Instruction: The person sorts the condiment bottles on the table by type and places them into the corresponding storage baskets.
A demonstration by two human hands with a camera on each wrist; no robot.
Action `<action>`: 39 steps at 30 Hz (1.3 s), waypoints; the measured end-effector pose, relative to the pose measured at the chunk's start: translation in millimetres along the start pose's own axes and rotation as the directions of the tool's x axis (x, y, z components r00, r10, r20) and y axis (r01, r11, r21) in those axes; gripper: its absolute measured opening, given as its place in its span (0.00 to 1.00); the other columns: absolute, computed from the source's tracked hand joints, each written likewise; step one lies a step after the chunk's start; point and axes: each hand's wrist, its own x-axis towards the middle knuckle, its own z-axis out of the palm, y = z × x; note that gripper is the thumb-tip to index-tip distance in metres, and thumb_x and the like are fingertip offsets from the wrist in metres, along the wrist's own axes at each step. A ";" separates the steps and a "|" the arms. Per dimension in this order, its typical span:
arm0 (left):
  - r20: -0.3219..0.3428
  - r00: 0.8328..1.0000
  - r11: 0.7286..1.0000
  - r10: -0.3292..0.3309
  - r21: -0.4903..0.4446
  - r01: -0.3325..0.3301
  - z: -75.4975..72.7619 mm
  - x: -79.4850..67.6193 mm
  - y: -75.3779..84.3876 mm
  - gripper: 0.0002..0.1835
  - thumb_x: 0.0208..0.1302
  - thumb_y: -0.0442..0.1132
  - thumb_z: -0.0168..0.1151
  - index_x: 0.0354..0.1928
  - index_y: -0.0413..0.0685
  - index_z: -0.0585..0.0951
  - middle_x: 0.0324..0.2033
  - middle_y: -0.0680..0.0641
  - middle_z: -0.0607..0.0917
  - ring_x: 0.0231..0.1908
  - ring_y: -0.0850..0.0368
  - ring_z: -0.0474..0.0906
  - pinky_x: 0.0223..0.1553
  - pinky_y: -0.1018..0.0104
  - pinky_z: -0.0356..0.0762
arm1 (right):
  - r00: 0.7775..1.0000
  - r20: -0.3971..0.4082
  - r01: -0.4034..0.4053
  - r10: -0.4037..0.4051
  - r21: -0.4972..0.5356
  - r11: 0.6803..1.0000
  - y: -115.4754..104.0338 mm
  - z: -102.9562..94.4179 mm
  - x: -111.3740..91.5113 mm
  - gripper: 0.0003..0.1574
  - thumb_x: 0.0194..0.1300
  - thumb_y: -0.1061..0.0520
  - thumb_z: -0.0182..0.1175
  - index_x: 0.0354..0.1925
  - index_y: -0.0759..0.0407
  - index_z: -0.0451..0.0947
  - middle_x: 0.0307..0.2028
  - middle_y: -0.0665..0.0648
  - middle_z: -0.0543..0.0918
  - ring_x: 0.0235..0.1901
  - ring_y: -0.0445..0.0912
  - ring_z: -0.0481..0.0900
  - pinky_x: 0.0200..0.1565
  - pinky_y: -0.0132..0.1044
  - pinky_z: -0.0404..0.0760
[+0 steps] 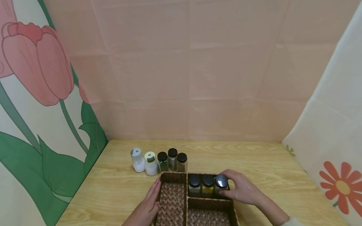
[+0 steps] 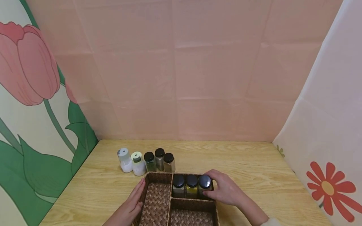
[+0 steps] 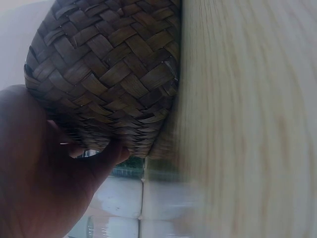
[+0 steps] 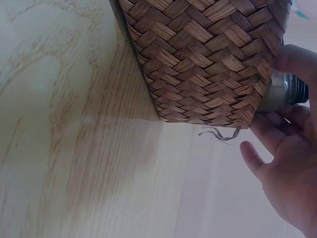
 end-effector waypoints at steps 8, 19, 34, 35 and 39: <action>-0.001 1.000 1.000 -0.009 0.000 0.009 0.5 -0.4 1.5 0.37 0.76 0.36 0.46 0.81 0.47 0.45 0.81 0.49 0.39 0.78 0.42 0.43 0.72 0.35 0.50 | 0.999 0.028 -0.033 0.033 0.011 0.999 -1.6 -0.8 1.5 0.26 0.57 0.42 0.75 0.51 0.43 0.80 0.45 0.38 0.82 0.46 0.41 0.83 0.45 0.47 0.86; -0.004 1.000 1.000 -0.025 0.016 0.025 1.0 -0.1 1.7 0.37 0.76 0.36 0.46 0.81 0.46 0.45 0.81 0.49 0.40 0.78 0.43 0.44 0.72 0.35 0.50 | 0.997 0.059 -0.056 0.057 -0.015 0.998 -2.8 -2.0 2.6 0.29 0.56 0.43 0.75 0.54 0.47 0.80 0.48 0.43 0.82 0.48 0.47 0.83 0.46 0.49 0.86; 0.006 0.998 0.998 -0.062 0.014 0.062 0.5 1.2 2.3 0.37 0.77 0.38 0.46 0.82 0.48 0.45 0.81 0.50 0.39 0.79 0.45 0.43 0.72 0.35 0.50 | 0.997 0.067 -0.044 0.049 -0.072 0.996 -4.9 -0.3 3.4 0.26 0.55 0.48 0.76 0.51 0.47 0.78 0.45 0.42 0.81 0.44 0.41 0.82 0.41 0.39 0.84; 0.005 0.998 0.998 -0.061 0.015 0.060 0.4 1.2 2.2 0.37 0.77 0.38 0.46 0.82 0.48 0.45 0.81 0.50 0.39 0.79 0.45 0.43 0.72 0.35 0.50 | 0.997 0.069 -0.040 0.045 -0.069 0.997 -5.0 -0.4 3.5 0.26 0.55 0.49 0.76 0.51 0.47 0.78 0.44 0.42 0.81 0.43 0.40 0.82 0.40 0.38 0.84; 0.000 0.999 0.998 -0.052 0.026 0.052 -0.1 1.2 2.4 0.37 0.76 0.38 0.45 0.82 0.48 0.45 0.81 0.50 0.39 0.79 0.45 0.43 0.73 0.36 0.50 | 0.997 0.076 -0.027 0.032 -0.062 0.998 -5.5 -1.1 3.7 0.26 0.55 0.51 0.76 0.51 0.48 0.78 0.45 0.45 0.82 0.43 0.42 0.82 0.39 0.37 0.83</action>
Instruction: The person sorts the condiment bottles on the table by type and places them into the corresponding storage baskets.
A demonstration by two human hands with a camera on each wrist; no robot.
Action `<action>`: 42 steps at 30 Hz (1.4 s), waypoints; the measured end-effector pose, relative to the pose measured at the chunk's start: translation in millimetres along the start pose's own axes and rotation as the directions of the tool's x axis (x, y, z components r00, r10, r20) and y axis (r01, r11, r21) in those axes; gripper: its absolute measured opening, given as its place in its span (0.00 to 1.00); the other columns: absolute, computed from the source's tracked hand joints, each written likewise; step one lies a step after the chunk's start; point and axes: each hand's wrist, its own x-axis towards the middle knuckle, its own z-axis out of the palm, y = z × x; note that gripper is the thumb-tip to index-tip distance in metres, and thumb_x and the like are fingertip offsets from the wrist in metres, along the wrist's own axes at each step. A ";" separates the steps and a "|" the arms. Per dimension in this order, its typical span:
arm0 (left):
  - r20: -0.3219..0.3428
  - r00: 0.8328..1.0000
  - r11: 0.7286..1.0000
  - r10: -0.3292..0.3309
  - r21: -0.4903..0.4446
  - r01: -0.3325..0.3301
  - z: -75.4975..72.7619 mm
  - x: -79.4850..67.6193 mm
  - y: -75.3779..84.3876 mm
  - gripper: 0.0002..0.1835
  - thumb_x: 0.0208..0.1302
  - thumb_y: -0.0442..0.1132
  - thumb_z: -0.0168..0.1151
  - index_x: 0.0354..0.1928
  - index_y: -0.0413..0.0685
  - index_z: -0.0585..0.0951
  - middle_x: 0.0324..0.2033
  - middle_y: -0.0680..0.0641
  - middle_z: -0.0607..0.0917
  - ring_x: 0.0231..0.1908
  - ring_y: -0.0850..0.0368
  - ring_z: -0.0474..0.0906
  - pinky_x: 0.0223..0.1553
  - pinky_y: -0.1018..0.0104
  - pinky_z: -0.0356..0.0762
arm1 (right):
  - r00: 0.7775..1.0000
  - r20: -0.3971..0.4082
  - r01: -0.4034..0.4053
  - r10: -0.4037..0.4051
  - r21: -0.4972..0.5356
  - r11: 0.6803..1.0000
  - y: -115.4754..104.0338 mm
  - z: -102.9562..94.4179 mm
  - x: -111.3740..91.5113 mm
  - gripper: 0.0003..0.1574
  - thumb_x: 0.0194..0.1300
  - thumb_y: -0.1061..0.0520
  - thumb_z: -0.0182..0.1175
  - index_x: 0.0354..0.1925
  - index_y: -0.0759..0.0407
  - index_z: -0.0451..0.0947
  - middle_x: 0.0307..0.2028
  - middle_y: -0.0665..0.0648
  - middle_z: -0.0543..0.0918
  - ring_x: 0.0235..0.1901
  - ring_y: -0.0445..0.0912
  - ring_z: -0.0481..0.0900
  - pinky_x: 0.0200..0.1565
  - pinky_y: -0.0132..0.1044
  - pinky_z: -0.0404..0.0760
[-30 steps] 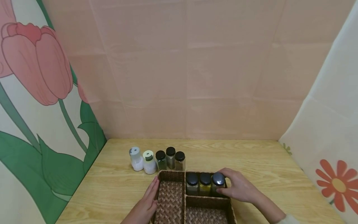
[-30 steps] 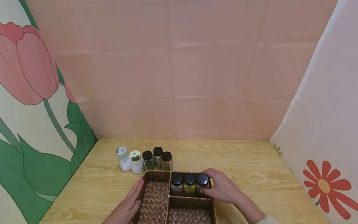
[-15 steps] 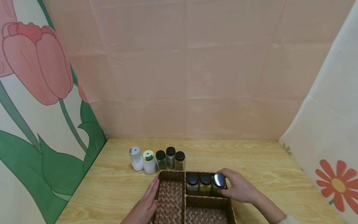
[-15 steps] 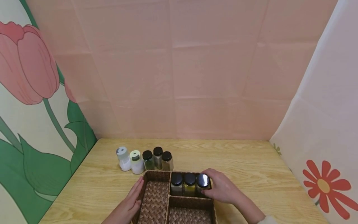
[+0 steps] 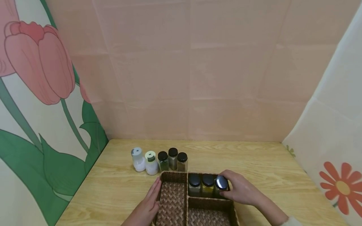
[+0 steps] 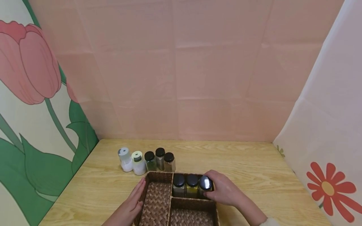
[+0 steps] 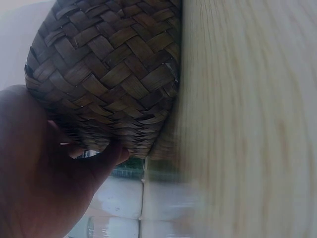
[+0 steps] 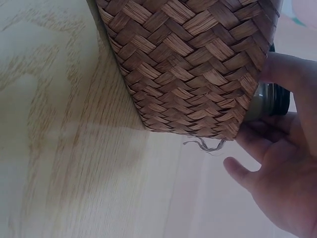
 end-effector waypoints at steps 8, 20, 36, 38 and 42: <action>0.000 1.000 1.000 -0.007 -0.009 0.007 -0.7 0.9 0.8 0.36 0.77 0.38 0.45 0.82 0.48 0.45 0.81 0.51 0.39 0.79 0.46 0.43 0.73 0.36 0.50 | 1.000 0.030 0.006 -0.007 0.018 1.000 0.1 -1.4 1.8 0.27 0.55 0.51 0.76 0.52 0.49 0.77 0.45 0.45 0.80 0.42 0.39 0.81 0.39 0.35 0.82; -0.002 1.000 1.000 -0.017 -0.018 0.017 -0.1 0.6 2.4 0.37 0.77 0.38 0.45 0.82 0.50 0.45 0.81 0.52 0.39 0.79 0.45 0.44 0.72 0.35 0.51 | 0.998 0.055 -0.008 0.005 0.055 0.998 1.1 -0.7 1.5 0.29 0.58 0.51 0.75 0.55 0.49 0.75 0.48 0.45 0.78 0.46 0.41 0.80 0.41 0.39 0.83; -0.005 1.000 1.000 -0.006 -0.012 0.006 0.4 1.0 0.6 0.37 0.77 0.39 0.45 0.82 0.49 0.45 0.81 0.52 0.39 0.79 0.45 0.43 0.72 0.35 0.51 | 0.998 0.066 -0.018 0.014 0.065 0.998 0.7 1.0 2.1 0.29 0.58 0.53 0.74 0.56 0.49 0.74 0.48 0.46 0.77 0.45 0.41 0.79 0.41 0.38 0.82; -0.003 1.000 1.000 -0.012 -0.018 0.012 0.6 0.8 1.0 0.37 0.77 0.39 0.45 0.82 0.50 0.45 0.81 0.52 0.39 0.79 0.45 0.43 0.72 0.35 0.51 | 0.998 0.063 -0.015 0.012 0.063 0.998 0.6 1.3 1.7 0.29 0.58 0.53 0.74 0.56 0.49 0.74 0.48 0.46 0.77 0.45 0.41 0.79 0.41 0.38 0.82; 0.002 1.000 0.999 -0.022 -0.030 0.022 0.7 0.3 1.1 0.37 0.77 0.39 0.45 0.82 0.50 0.45 0.81 0.52 0.39 0.79 0.45 0.43 0.72 0.34 0.50 | 0.998 0.055 -0.013 0.010 0.056 0.998 0.2 1.5 0.7 0.30 0.58 0.53 0.74 0.56 0.49 0.74 0.48 0.46 0.77 0.47 0.43 0.79 0.43 0.40 0.83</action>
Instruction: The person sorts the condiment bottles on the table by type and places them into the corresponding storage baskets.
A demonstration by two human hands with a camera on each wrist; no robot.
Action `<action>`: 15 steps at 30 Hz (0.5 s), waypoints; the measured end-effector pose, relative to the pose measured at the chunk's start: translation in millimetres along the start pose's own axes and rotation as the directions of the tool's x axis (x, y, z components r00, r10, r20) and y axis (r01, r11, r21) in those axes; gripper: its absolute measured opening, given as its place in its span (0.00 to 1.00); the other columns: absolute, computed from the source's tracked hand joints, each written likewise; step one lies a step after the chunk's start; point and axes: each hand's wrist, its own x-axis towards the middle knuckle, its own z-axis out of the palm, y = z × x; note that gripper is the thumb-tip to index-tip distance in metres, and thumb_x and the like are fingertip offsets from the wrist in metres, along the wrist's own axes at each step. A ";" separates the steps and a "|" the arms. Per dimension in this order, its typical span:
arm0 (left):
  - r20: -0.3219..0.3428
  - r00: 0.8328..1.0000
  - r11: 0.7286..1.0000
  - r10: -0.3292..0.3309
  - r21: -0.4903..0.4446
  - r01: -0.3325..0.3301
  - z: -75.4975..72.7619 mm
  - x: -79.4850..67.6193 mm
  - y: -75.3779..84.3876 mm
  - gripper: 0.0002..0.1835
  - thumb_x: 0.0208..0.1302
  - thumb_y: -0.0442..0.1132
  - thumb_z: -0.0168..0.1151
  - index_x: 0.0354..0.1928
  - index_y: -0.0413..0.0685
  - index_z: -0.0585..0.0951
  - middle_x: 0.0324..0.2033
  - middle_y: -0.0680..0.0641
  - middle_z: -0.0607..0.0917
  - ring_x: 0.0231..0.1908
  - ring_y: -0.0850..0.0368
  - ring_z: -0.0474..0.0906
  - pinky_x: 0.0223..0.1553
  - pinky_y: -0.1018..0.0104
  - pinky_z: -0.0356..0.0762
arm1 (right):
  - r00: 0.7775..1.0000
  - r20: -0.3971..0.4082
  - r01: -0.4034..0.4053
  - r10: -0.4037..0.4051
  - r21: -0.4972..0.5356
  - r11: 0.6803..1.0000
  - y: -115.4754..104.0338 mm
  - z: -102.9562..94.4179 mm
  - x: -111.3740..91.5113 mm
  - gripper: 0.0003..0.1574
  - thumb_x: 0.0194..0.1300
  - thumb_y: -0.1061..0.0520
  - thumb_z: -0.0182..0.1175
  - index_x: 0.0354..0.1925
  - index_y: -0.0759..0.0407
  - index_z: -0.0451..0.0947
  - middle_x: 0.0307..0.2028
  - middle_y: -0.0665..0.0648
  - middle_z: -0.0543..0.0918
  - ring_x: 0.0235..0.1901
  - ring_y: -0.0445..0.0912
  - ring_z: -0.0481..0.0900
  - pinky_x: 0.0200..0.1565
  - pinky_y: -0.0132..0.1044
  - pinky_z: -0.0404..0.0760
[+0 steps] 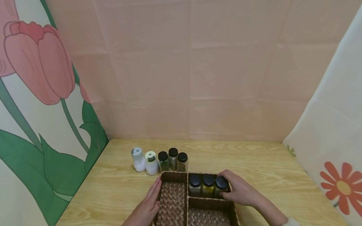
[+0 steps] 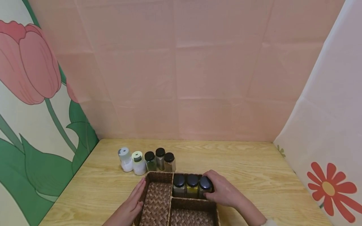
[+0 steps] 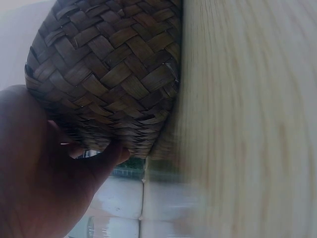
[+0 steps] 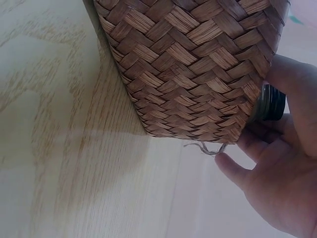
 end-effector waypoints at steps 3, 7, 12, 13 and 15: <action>-0.002 1.000 1.000 0.007 0.003 -0.007 -0.4 0.1 -0.5 0.37 0.77 0.39 0.45 0.82 0.49 0.45 0.81 0.52 0.39 0.79 0.45 0.43 0.72 0.35 0.50 | 1.000 -0.004 -0.003 0.003 -0.002 1.000 -0.5 -0.7 -0.5 0.31 0.58 0.52 0.74 0.57 0.50 0.74 0.50 0.46 0.78 0.49 0.46 0.80 0.46 0.45 0.84; -0.003 1.000 1.000 0.013 0.006 -0.013 -0.8 0.5 -1.1 0.37 0.77 0.39 0.45 0.82 0.49 0.45 0.81 0.52 0.39 0.79 0.45 0.43 0.72 0.35 0.51 | 1.000 -0.008 -0.008 0.008 0.005 1.000 -1.5 -1.4 -1.3 0.32 0.59 0.51 0.74 0.59 0.50 0.74 0.52 0.47 0.78 0.52 0.50 0.80 0.49 0.52 0.84; -0.002 1.000 1.000 0.026 0.004 -0.026 -0.5 -0.3 -1.0 0.37 0.77 0.38 0.46 0.82 0.48 0.45 0.81 0.51 0.39 0.79 0.44 0.43 0.72 0.34 0.50 | 0.999 -0.034 -0.019 0.019 0.016 1.000 -2.8 -1.2 -3.5 0.33 0.60 0.49 0.73 0.61 0.51 0.74 0.54 0.47 0.79 0.54 0.52 0.81 0.51 0.54 0.84; -0.002 1.000 1.000 0.030 0.007 -0.030 -0.5 -0.8 -1.0 0.37 0.77 0.38 0.46 0.82 0.48 0.45 0.81 0.50 0.39 0.79 0.44 0.43 0.72 0.34 0.50 | 0.999 -0.041 -0.019 0.020 0.019 1.000 -3.3 -1.0 -4.1 0.34 0.61 0.48 0.73 0.62 0.52 0.73 0.55 0.48 0.79 0.54 0.52 0.81 0.51 0.54 0.83; -0.002 0.999 0.999 0.042 0.009 -0.042 -0.6 -1.5 -0.9 0.37 0.77 0.38 0.46 0.82 0.48 0.45 0.81 0.50 0.39 0.78 0.44 0.43 0.72 0.34 0.51 | 0.998 -0.058 -0.021 0.022 0.022 1.000 -4.3 -0.4 -5.6 0.35 0.61 0.47 0.73 0.63 0.53 0.73 0.56 0.48 0.79 0.54 0.52 0.81 0.51 0.54 0.83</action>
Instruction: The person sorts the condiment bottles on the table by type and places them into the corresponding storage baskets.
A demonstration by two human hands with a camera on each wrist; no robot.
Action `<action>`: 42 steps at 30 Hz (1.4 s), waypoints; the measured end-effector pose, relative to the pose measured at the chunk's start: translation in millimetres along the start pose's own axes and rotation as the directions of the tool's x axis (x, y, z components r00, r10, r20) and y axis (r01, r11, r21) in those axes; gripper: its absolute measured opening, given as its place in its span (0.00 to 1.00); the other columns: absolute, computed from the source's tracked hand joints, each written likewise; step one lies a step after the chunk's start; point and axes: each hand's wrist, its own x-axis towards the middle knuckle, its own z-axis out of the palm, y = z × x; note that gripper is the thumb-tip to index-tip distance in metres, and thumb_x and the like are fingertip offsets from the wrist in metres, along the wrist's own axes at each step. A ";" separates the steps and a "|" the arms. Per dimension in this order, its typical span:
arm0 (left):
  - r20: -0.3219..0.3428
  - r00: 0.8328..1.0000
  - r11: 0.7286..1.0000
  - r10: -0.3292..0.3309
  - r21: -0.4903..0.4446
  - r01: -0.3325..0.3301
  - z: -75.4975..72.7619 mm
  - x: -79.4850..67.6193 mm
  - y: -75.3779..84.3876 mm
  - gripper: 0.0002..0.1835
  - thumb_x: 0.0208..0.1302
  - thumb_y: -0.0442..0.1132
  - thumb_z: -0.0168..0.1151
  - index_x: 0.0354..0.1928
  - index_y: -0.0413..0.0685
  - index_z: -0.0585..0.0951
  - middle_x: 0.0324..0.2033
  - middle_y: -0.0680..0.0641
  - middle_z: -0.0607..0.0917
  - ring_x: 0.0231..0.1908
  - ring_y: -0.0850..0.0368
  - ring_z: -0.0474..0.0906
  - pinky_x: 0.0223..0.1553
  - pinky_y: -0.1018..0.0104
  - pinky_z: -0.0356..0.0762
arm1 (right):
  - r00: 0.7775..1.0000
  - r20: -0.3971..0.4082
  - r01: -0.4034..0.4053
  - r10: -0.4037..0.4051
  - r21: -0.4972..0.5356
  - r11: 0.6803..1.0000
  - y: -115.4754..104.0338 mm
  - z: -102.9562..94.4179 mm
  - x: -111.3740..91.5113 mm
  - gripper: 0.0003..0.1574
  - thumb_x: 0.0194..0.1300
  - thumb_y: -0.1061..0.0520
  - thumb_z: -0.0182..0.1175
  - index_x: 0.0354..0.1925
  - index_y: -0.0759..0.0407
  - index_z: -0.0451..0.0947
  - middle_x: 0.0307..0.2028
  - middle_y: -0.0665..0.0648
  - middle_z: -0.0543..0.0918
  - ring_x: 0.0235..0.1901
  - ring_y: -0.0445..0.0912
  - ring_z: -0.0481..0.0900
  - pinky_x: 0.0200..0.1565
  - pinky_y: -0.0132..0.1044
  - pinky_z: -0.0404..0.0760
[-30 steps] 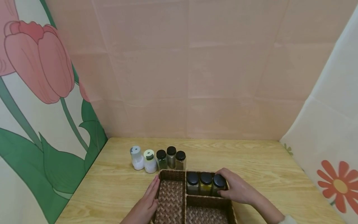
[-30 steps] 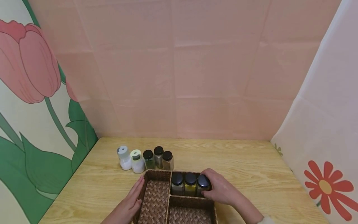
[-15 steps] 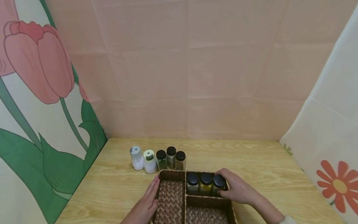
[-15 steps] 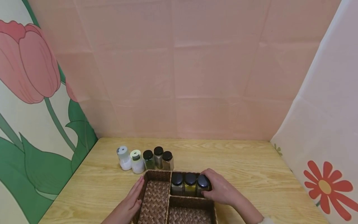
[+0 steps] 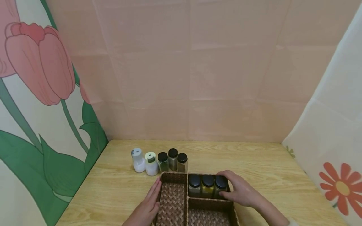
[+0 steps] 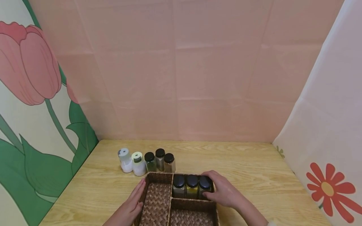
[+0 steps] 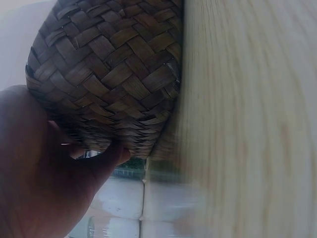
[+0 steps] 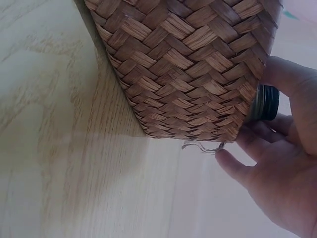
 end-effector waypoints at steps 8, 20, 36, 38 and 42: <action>0.002 1.000 1.000 -0.013 -0.002 0.013 -1.0 -1.9 0.4 0.37 0.77 0.38 0.45 0.82 0.48 0.45 0.81 0.51 0.39 0.79 0.44 0.43 0.72 0.35 0.50 | 0.998 -0.058 0.004 -0.003 0.016 1.000 -4.9 -0.3 -7.0 0.38 0.66 0.39 0.67 0.67 0.53 0.71 0.60 0.51 0.78 0.58 0.55 0.79 0.54 0.55 0.82; -0.007 1.000 1.000 -0.015 0.004 0.015 0.6 -2.1 -2.4 0.37 0.77 0.39 0.45 0.82 0.50 0.45 0.81 0.52 0.38 0.79 0.45 0.43 0.72 0.35 0.50 | 0.991 -0.130 -0.006 0.000 -0.048 0.999 -12.2 1.4 -16.2 0.37 0.65 0.41 0.69 0.66 0.52 0.73 0.59 0.48 0.79 0.57 0.51 0.80 0.53 0.52 0.83; -0.034 0.999 1.000 0.006 0.024 -0.006 0.3 -1.1 -0.6 0.37 0.78 0.39 0.44 0.82 0.55 0.44 0.81 0.55 0.37 0.78 0.46 0.45 0.72 0.35 0.52 | 0.985 -0.154 0.063 -0.076 -0.086 0.994 -22.0 -6.8 3.9 0.37 0.64 0.49 0.71 0.67 0.54 0.71 0.58 0.48 0.79 0.57 0.50 0.80 0.54 0.53 0.82; -0.030 1.000 1.000 0.002 0.018 -0.001 0.2 -1.3 -0.3 0.36 0.78 0.39 0.44 0.82 0.55 0.44 0.81 0.56 0.37 0.78 0.46 0.45 0.72 0.35 0.51 | 0.986 -0.143 0.070 -0.082 -0.082 0.994 -23.5 -8.0 8.1 0.37 0.64 0.50 0.71 0.67 0.55 0.71 0.58 0.49 0.80 0.57 0.51 0.80 0.55 0.54 0.82; -0.020 1.000 1.000 -0.002 0.012 0.002 -0.4 -1.3 0.8 0.36 0.78 0.39 0.44 0.82 0.54 0.44 0.81 0.57 0.37 0.79 0.47 0.44 0.73 0.36 0.51 | 0.989 -0.122 0.072 -0.081 -0.074 0.995 -25.4 -10.0 13.4 0.37 0.64 0.51 0.71 0.68 0.56 0.70 0.58 0.50 0.79 0.57 0.52 0.80 0.55 0.54 0.82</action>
